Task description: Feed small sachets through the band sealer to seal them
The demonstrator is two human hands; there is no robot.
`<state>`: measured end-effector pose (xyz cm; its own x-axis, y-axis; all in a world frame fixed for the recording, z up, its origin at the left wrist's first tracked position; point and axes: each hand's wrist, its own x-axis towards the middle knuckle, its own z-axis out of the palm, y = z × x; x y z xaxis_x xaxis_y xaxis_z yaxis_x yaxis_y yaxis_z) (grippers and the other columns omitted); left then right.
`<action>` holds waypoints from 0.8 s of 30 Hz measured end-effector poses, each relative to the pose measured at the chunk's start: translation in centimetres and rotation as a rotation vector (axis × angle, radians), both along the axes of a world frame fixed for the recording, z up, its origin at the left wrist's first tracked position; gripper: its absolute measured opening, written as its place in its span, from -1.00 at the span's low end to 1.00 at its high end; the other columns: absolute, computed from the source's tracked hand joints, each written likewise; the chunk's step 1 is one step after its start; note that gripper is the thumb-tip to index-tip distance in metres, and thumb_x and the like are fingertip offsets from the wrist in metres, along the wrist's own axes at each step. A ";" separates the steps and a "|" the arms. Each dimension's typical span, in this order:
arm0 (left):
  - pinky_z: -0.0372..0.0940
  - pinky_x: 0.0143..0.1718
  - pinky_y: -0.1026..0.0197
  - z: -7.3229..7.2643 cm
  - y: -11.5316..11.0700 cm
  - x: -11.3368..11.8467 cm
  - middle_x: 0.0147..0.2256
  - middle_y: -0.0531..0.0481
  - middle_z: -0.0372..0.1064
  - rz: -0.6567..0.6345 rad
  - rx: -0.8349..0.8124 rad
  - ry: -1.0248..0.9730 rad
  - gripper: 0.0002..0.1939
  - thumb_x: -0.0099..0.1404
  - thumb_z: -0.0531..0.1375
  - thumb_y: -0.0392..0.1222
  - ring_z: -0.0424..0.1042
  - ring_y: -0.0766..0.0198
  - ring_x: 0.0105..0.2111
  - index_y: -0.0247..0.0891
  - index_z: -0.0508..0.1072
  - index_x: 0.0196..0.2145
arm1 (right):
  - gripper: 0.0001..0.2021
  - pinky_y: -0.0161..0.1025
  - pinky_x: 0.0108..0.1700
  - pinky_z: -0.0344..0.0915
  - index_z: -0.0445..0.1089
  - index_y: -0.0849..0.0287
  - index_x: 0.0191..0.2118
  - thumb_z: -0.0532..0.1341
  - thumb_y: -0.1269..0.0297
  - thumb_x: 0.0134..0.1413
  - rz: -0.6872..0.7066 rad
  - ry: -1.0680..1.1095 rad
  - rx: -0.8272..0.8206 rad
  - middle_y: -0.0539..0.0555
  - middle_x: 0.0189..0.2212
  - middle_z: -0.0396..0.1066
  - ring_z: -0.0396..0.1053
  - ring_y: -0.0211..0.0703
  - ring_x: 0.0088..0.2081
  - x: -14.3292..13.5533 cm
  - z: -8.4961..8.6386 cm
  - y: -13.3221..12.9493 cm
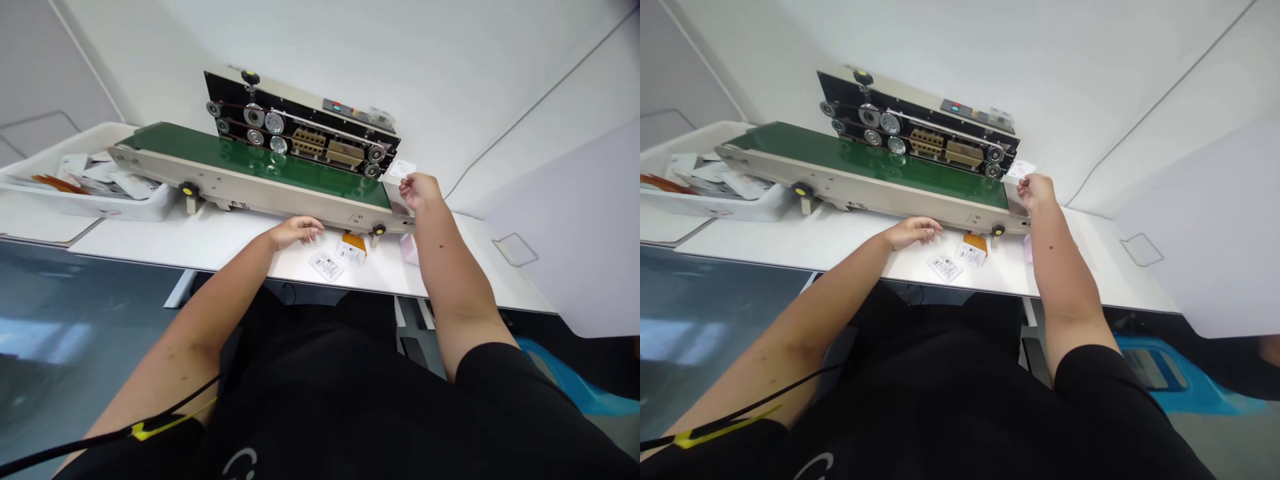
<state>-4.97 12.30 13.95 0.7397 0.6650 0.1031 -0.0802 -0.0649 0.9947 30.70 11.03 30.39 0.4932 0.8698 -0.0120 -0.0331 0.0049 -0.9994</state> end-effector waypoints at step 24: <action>0.04 0.41 -0.11 0.6 -2.6 0.7 0.28 -0.05 0.42 -0.364 0.720 0.356 -0.32 -0.05 0.57 0.10 0.16 -0.18 0.42 0.06 0.64 0.07 | -0.83 -0.10 -0.23 0.43 0.54 0.02 -0.13 0.22 0.20 0.25 0.036 -0.765 0.525 0.09 -0.26 0.45 0.38 -0.08 -0.31 -11.5 -12.9 -10.1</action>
